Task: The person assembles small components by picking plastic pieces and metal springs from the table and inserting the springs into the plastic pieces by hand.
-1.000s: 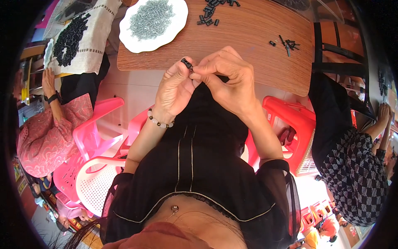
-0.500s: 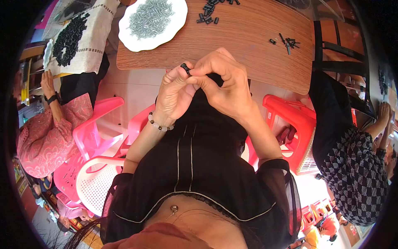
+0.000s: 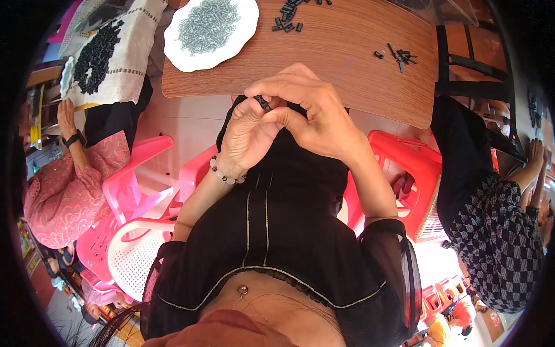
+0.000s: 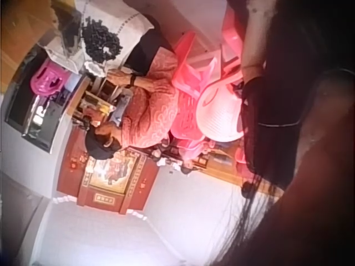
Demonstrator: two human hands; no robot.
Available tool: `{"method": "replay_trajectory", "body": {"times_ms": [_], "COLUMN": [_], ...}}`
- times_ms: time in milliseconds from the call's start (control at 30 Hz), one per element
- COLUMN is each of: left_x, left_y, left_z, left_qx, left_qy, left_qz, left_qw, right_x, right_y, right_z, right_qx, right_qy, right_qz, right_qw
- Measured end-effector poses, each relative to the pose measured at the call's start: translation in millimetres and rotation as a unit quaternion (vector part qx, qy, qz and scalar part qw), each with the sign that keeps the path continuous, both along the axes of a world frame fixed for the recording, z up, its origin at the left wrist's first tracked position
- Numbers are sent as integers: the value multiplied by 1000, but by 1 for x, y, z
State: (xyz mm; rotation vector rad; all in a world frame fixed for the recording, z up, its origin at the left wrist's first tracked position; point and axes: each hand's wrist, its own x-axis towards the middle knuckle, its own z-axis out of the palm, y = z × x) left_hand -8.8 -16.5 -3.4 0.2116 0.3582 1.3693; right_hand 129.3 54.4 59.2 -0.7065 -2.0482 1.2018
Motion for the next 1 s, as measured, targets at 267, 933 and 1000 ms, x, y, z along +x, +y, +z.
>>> {"method": "replay_trajectory", "body": {"times_ms": [267,933,1000], "left_x": [7,4,5], "left_y": [0,5,5], "left_z": [6,-3,-4], "left_qx": [-13,-8,-6], "left_qy": [23,13,19], "left_qz": [16,9,1], "left_qw": [1000,1000,1000], "right_x": [3,15,14], "right_y": [-3,8,10], "right_z": [-8,-6,-5], "right_qx": [-12,4,51], "right_qy": [5,52,39], "right_qz": [-27,-36,-10], "right_qw": [1000,998,998]}}
